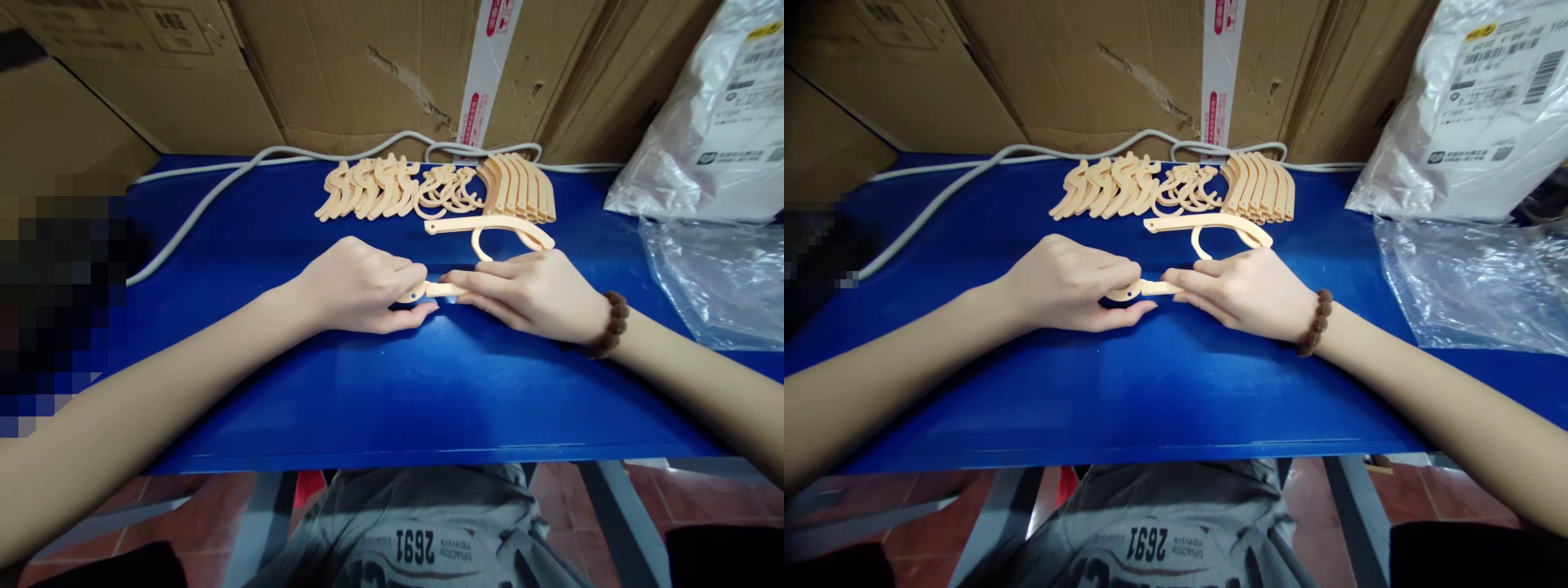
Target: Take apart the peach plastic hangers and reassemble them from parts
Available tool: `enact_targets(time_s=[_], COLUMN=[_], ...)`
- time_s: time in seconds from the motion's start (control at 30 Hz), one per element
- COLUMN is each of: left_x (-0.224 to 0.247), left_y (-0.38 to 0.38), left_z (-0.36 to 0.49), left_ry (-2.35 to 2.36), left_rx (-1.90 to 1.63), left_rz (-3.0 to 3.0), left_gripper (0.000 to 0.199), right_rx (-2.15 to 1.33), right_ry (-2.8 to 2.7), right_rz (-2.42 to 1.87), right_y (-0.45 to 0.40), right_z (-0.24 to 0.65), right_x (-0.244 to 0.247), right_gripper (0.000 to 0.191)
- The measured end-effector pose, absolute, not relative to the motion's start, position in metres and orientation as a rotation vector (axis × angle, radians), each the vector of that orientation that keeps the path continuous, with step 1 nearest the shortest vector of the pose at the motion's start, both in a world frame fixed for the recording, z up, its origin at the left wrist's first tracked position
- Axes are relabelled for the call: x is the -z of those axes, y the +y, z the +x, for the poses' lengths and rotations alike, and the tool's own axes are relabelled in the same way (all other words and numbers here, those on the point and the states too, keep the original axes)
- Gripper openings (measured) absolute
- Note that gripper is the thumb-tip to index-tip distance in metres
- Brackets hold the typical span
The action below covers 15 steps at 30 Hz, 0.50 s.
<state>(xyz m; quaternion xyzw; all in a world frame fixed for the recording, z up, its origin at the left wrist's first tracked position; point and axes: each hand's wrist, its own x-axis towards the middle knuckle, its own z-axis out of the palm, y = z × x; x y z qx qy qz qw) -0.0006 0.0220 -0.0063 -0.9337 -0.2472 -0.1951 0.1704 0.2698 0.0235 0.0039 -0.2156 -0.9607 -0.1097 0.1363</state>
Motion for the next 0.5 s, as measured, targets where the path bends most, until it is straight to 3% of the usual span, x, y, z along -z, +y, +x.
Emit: enact_targets(time_s=[0.23, 0.5], left_x=[0.0086, 0.0059], left_y=[0.0256, 0.0221], left_z=[-0.0006, 0.0019], left_ry=[-0.658, -0.676], left_rx=[0.515, 0.503], left_rz=[-2.688, -2.689], left_gripper=[0.046, 0.026], right_rx=[0.323, 0.397], right_ry=[-2.820, -2.799], right_rz=[-0.641, -0.647], right_y=[0.0265, 0.0263], right_z=[0.2692, 0.2689], right_x=[-0.0023, -0.0009], right_gripper=[0.042, 0.037])
